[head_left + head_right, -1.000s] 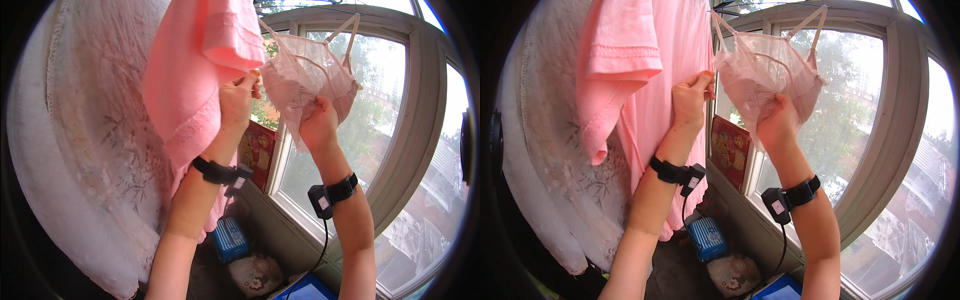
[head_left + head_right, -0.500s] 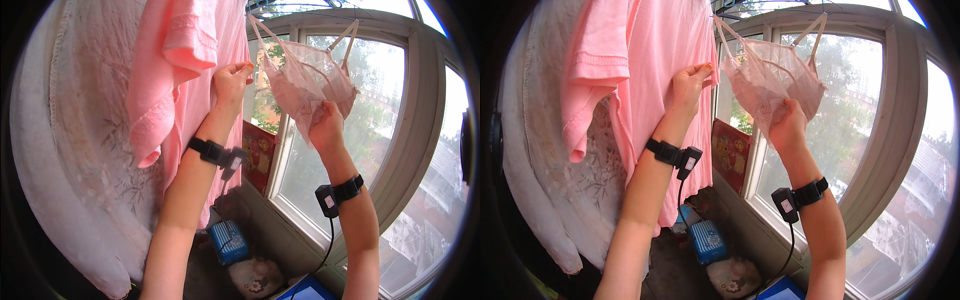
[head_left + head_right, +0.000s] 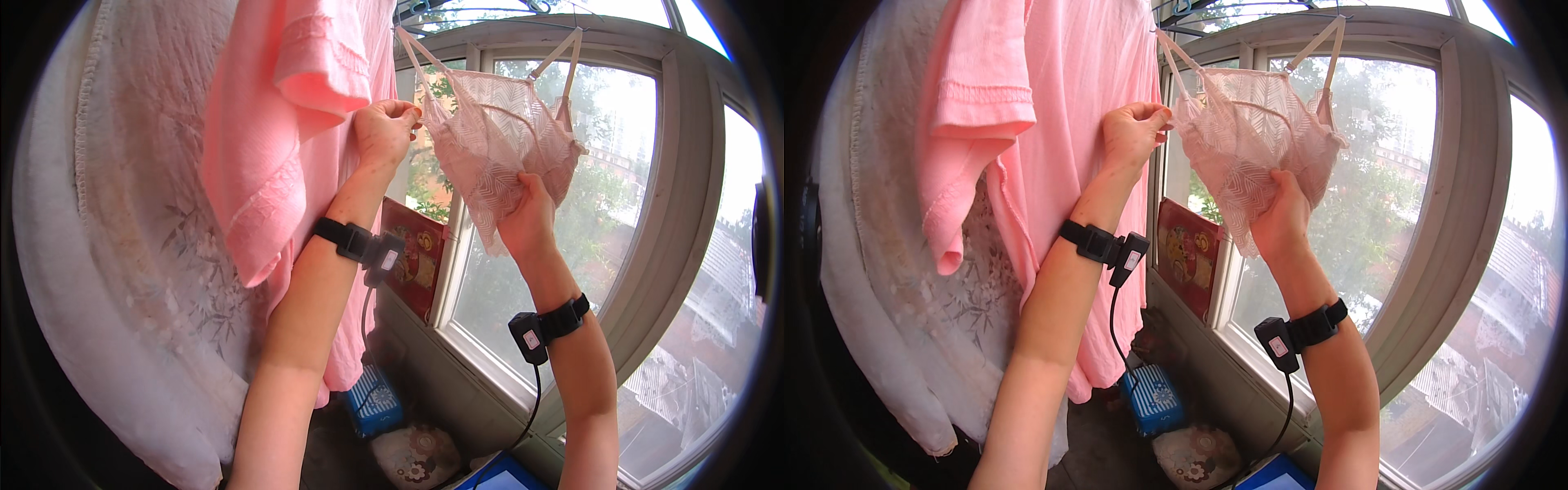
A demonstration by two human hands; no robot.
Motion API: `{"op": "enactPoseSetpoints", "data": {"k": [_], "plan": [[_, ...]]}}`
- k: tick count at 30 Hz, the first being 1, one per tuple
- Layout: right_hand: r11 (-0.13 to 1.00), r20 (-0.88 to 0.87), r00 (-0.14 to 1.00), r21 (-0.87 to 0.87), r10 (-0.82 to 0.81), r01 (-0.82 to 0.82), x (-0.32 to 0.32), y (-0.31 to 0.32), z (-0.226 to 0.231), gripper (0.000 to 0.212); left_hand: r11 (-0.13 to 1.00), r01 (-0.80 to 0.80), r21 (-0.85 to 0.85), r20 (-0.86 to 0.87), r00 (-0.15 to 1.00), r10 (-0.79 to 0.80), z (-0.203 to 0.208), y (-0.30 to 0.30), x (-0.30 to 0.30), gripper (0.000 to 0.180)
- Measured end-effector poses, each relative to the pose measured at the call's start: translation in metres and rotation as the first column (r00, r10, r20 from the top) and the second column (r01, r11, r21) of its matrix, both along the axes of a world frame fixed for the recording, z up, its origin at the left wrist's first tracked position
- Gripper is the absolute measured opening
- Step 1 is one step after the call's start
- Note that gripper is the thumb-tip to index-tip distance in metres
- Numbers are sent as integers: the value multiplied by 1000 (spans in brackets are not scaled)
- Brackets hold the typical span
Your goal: The person takes a pair of black trousers from a basin, spreads them out, and hangs them on a hanger on a rack, then takes a bra and hangs it on another hanger.
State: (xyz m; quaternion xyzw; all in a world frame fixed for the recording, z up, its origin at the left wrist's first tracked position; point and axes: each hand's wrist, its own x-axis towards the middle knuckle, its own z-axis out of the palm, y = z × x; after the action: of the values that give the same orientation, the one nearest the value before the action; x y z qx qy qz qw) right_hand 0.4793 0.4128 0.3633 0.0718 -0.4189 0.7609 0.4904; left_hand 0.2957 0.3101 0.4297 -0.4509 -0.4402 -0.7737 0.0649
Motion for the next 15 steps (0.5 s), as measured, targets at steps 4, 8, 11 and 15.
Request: {"op": "enactPoseSetpoints", "data": {"k": [4,8,11,15], "plan": [[999,0,999,9,-40,40,2,25,-5,33,1000,8,23,-50,999,-7,-3,12,-8,9],[994,-56,997,-102,-46,40,6,15,0,26,996,8,94,6,1000,-8,-7,7,-17,10],[992,-39,996,-102,-76,72,10,21,2,29,998,-8,60,15,1000,7,-9,0,-18,11],[992,-27,994,-76,-103,100,10,24,2,32,994,22,109,15,1000,-24,-10,-10,-25,14]]}}
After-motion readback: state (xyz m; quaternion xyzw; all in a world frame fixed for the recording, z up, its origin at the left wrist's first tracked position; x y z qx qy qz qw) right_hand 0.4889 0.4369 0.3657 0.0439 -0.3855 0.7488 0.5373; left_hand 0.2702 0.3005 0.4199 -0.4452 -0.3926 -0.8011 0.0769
